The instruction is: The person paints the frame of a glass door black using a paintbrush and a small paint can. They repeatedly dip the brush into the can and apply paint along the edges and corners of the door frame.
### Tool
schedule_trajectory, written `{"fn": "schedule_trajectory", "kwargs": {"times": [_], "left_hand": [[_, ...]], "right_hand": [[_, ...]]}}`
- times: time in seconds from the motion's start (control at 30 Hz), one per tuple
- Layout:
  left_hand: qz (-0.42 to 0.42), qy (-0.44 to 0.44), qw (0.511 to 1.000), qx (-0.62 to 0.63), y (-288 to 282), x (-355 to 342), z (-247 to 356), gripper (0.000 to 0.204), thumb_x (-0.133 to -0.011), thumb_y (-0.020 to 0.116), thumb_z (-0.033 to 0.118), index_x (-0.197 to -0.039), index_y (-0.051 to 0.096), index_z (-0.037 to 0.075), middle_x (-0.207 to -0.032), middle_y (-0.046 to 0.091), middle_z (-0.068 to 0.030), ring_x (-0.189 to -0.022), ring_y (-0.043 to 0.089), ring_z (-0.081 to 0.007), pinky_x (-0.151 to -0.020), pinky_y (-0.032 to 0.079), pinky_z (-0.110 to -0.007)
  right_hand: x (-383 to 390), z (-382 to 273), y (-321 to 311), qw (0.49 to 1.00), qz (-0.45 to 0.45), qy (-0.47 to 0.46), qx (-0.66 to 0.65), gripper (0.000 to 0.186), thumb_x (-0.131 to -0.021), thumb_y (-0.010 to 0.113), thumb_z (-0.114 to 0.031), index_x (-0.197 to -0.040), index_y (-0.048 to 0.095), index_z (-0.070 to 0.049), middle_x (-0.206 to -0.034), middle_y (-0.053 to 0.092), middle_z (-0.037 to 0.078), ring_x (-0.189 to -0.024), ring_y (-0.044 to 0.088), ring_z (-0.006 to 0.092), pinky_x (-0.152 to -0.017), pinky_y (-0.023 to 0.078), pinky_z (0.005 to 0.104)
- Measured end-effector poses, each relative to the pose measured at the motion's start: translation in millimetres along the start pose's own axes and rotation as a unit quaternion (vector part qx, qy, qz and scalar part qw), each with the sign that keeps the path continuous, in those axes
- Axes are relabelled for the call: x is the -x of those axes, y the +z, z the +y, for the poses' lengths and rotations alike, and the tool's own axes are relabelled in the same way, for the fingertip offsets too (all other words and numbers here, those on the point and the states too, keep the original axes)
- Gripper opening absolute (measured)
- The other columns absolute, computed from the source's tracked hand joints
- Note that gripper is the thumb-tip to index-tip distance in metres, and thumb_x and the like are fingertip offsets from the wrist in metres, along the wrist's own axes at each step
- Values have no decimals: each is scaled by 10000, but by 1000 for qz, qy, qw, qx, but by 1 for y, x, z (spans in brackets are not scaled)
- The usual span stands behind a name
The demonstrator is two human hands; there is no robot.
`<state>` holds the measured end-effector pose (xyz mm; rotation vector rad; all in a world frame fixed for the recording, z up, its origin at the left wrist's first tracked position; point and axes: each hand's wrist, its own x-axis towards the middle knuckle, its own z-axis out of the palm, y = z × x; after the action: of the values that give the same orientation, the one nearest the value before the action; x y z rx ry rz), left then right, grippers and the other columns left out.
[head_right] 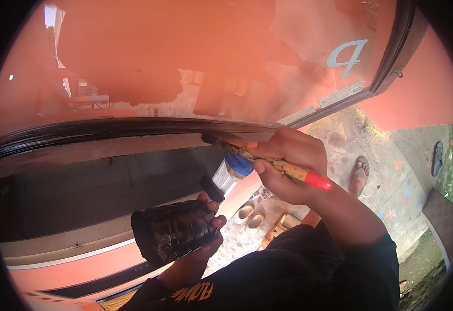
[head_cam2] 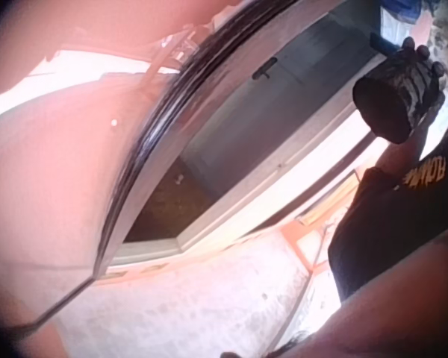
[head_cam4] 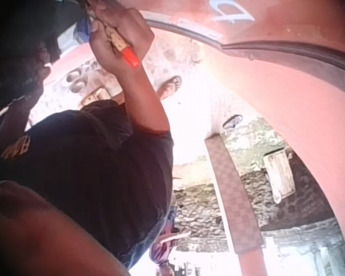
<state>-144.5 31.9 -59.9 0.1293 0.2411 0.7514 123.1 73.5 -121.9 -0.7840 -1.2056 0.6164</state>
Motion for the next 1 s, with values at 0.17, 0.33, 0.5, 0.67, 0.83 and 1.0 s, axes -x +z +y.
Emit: {"fn": "schedule_trajectory", "kwargs": {"times": [0.17,0.33,0.5,0.67,0.83,1.0], "left_hand": [[8,-5,1000,5,1,-1,-3,845,-854,655,457,-1480,238,73,-1433,321,-160,-1271,359,-354,-767,555,-445],[2,-12,1000,14,2,-2,-3,845,-855,650,466,-1481,239,73,-1434,321,-160,-1270,359,-356,-766,557,-446],[-1,-13,1000,7,1,-6,-6,807,-878,643,411,-1492,244,71,-1440,336,-164,-1266,355,-356,-725,576,-415],[5,-16,1000,-1,4,-8,-7,795,-884,648,382,-1495,247,69,-1443,342,-163,-1270,350,-355,-725,583,-402],[10,-14,1000,-15,8,-7,-6,783,-897,627,391,-1499,240,73,-1443,341,-162,-1269,355,-356,-742,581,-405],[-1,-15,1000,1,0,-6,-6,779,-900,620,395,-1501,239,79,-1442,341,-162,-1264,367,-357,-729,582,-413]], "right_hand": [[-30,-10,15,993,51,-91,-55,210,-788,697,-60,-989,686,-1,-746,632,105,-598,583,178,-533,451,288],[-29,-1,23,994,61,-59,-65,201,-773,709,-59,-965,697,0,-690,615,86,-562,554,168,-500,422,281],[-6,7,-3,999,-4,31,-19,172,-808,658,-48,-962,664,30,-733,609,119,-602,567,184,-549,428,292],[-25,-2,-1,996,16,-34,-76,204,-821,658,-62,-1006,657,23,-770,620,114,-645,575,183,-583,444,289],[-32,4,18,991,50,-35,-122,199,-787,693,-59,-979,697,-8,-702,617,77,-587,569,162,-539,425,282],[3,27,-3,998,-10,47,-37,201,-790,678,-40,-985,685,7,-717,610,82,-602,569,160,-553,426,282]]}}
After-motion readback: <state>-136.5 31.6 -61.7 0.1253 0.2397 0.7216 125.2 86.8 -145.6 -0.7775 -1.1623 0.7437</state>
